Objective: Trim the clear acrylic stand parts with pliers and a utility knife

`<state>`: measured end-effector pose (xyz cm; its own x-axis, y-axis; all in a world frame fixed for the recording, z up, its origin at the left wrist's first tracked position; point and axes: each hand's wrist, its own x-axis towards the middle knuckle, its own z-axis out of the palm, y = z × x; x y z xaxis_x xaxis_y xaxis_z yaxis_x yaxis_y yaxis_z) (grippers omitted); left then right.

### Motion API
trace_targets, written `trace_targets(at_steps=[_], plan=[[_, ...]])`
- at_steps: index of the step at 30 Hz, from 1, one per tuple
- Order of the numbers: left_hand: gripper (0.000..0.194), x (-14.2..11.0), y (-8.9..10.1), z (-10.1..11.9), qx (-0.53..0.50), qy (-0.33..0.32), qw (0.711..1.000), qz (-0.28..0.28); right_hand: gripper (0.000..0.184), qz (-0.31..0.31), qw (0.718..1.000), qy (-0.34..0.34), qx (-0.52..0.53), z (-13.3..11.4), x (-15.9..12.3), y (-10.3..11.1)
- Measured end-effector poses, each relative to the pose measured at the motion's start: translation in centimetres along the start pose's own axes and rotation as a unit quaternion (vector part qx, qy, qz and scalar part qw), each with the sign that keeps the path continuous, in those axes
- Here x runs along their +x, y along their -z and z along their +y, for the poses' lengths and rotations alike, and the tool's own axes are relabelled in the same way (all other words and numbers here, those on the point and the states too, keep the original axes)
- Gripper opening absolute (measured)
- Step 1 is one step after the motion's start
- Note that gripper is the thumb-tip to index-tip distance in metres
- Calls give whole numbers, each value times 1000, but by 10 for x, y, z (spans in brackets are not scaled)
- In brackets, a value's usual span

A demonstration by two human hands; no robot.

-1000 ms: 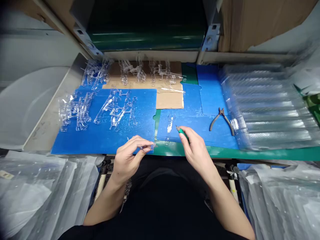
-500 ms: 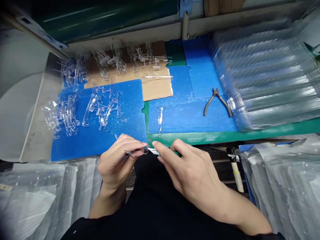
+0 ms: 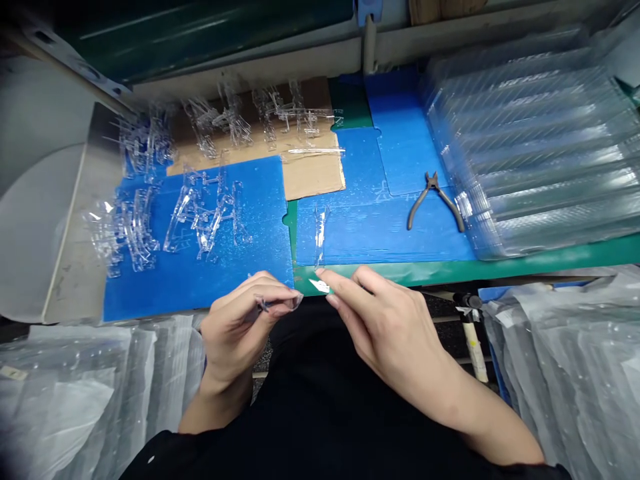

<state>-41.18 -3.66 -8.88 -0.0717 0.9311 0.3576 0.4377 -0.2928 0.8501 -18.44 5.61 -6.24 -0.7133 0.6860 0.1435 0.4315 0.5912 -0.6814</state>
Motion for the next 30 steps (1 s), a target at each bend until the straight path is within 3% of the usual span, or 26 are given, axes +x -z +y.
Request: trace_targets(at_steps=[4, 15, 21, 26, 30], plan=[[22, 0, -2, -2, -36, 35, 999, 10, 39, -6, 1000, 18, 3, -7, -5, 5], [21, 0, -1, 5, 29, -1, 1000, 7, 38, -17, 999, 31, -41, -13, -14, 10], [20, -1, 0, 7, 36, -12, 999, 0, 37, -33, 999, 10, -34, -15, -12, 11], [22, -3, -2, 8, 21, -16, 1000, -3, 32, -10, 999, -42, -12, -8, -6, 7], [21, -6, -4, 4, -44, 33, 998, -13, 31, 2, 996, -56, 75, -4, -2, 7]])
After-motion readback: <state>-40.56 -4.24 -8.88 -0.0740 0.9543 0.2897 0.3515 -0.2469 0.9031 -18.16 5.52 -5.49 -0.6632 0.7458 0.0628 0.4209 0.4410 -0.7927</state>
